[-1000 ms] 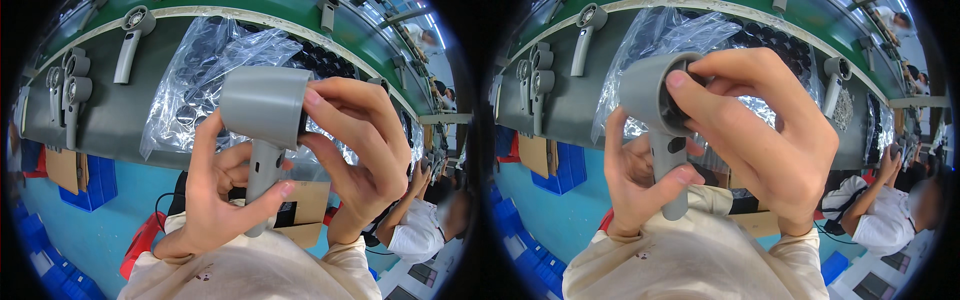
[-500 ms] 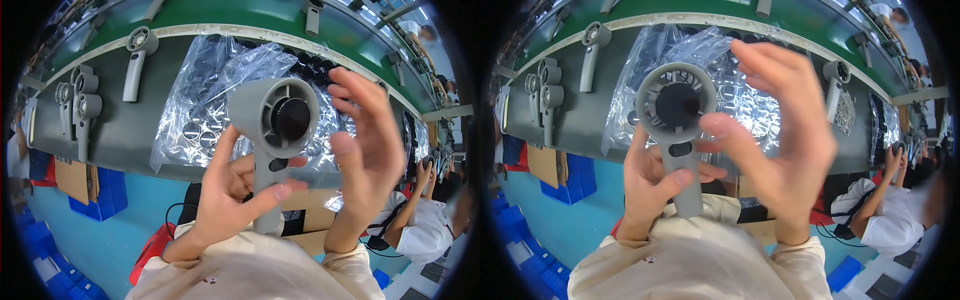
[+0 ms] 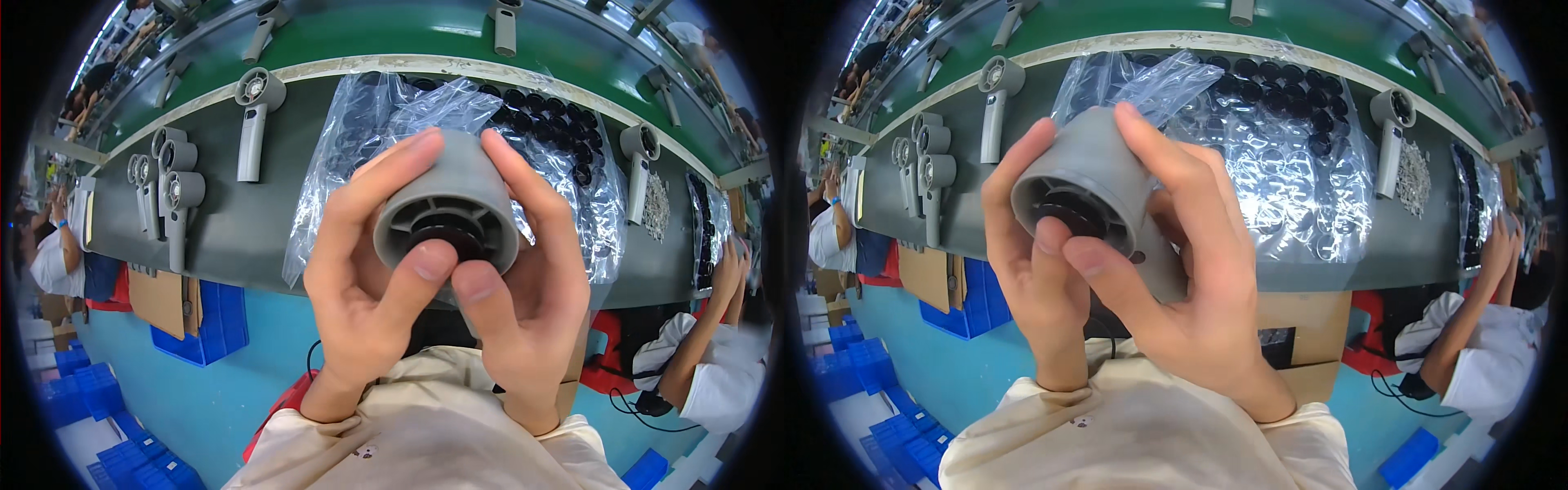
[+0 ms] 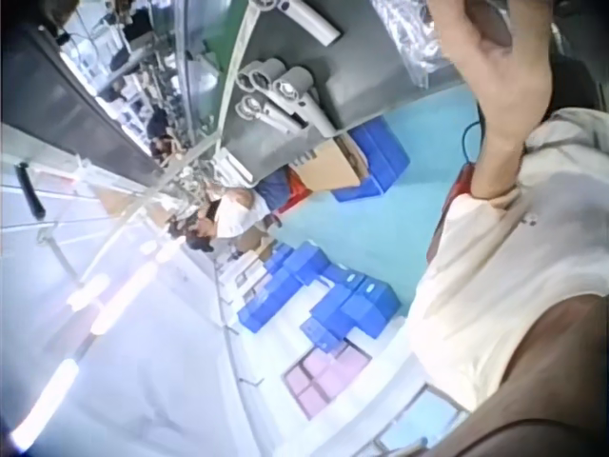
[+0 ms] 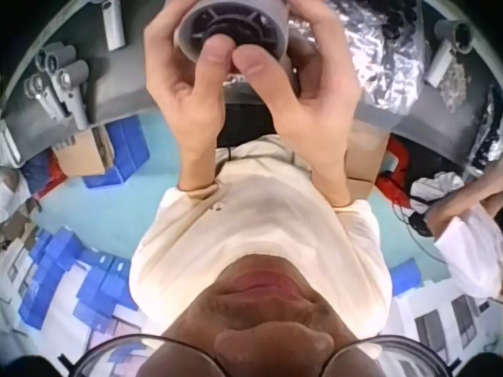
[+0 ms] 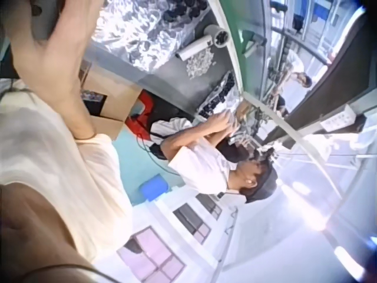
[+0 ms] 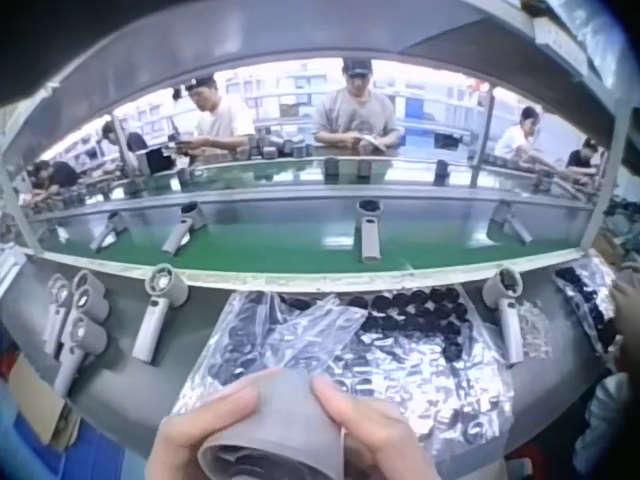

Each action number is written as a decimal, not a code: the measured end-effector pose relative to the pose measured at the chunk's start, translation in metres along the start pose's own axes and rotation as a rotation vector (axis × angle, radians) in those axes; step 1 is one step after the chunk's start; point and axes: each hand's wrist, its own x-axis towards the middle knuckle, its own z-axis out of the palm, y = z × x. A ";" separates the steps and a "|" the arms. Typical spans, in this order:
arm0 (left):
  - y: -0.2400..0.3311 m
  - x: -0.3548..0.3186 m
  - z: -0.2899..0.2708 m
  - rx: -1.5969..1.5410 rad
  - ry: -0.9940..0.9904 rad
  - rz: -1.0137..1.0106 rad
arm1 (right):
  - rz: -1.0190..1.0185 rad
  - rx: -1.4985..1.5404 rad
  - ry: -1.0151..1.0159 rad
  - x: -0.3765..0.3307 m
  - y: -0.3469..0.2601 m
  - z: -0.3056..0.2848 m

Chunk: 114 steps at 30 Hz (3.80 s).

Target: Assembling plastic handheld fan components at a manual assembly station.

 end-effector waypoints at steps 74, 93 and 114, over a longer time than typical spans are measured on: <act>0.022 -0.030 -0.053 -0.344 -0.526 0.069 | -0.223 -0.351 -0.129 -0.017 -0.007 -0.049; -0.012 -0.021 0.062 -0.391 0.217 -0.052 | -0.195 0.220 0.292 -0.016 0.022 -0.007; -0.019 -0.006 0.029 0.149 -0.119 0.309 | -0.077 0.515 0.260 -0.013 0.026 -0.011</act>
